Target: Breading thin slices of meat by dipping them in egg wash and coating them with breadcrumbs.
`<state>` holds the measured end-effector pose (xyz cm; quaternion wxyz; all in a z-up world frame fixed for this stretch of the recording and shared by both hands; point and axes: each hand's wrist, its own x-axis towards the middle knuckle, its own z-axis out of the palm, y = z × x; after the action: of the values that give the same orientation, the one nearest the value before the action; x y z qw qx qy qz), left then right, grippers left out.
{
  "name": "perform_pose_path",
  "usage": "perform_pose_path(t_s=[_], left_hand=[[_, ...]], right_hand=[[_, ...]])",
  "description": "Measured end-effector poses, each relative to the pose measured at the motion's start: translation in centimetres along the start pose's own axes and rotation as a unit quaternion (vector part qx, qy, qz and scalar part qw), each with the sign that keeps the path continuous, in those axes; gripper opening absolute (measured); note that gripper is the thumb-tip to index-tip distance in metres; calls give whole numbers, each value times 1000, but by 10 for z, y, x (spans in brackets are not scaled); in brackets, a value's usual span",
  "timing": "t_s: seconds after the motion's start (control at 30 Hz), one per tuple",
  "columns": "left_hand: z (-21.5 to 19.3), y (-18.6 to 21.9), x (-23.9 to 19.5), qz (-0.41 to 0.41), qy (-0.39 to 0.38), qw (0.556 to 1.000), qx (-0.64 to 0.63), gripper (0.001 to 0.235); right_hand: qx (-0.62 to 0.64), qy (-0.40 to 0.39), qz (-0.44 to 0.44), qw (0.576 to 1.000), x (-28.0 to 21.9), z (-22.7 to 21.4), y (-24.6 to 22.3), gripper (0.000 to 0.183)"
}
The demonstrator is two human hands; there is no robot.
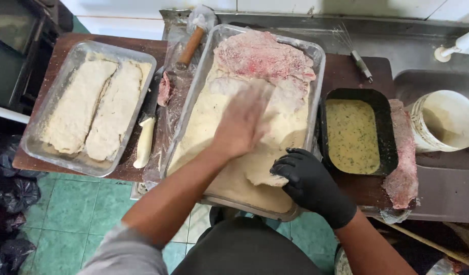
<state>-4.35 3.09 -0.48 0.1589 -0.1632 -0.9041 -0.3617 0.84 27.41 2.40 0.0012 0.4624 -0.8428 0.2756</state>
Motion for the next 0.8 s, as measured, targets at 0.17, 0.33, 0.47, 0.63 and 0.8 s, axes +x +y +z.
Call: perform_pose_path(t_s=[0.17, 0.33, 0.47, 0.63, 0.8], left_hand=[[-13, 23, 28, 83, -102, 966, 224, 80], [3, -1, 35, 15, -162, 961, 225, 77], [-8, 20, 25, 51, -84, 976, 193, 77], [10, 4, 19, 89, -81, 972, 204, 83], [6, 10, -2, 31, -174, 959, 223, 80]], right_hand=[[-2, 13, -19, 1000, 0, -2, -4, 30], [4, 12, -13, 1000, -8, 0, 0, 30], [5, 29, -39, 999, -7, 2, 3, 31], [-13, 34, -35, 999, -1, -5, -4, 27], [-15, 48, -45, 998, -7, -2, -7, 28]])
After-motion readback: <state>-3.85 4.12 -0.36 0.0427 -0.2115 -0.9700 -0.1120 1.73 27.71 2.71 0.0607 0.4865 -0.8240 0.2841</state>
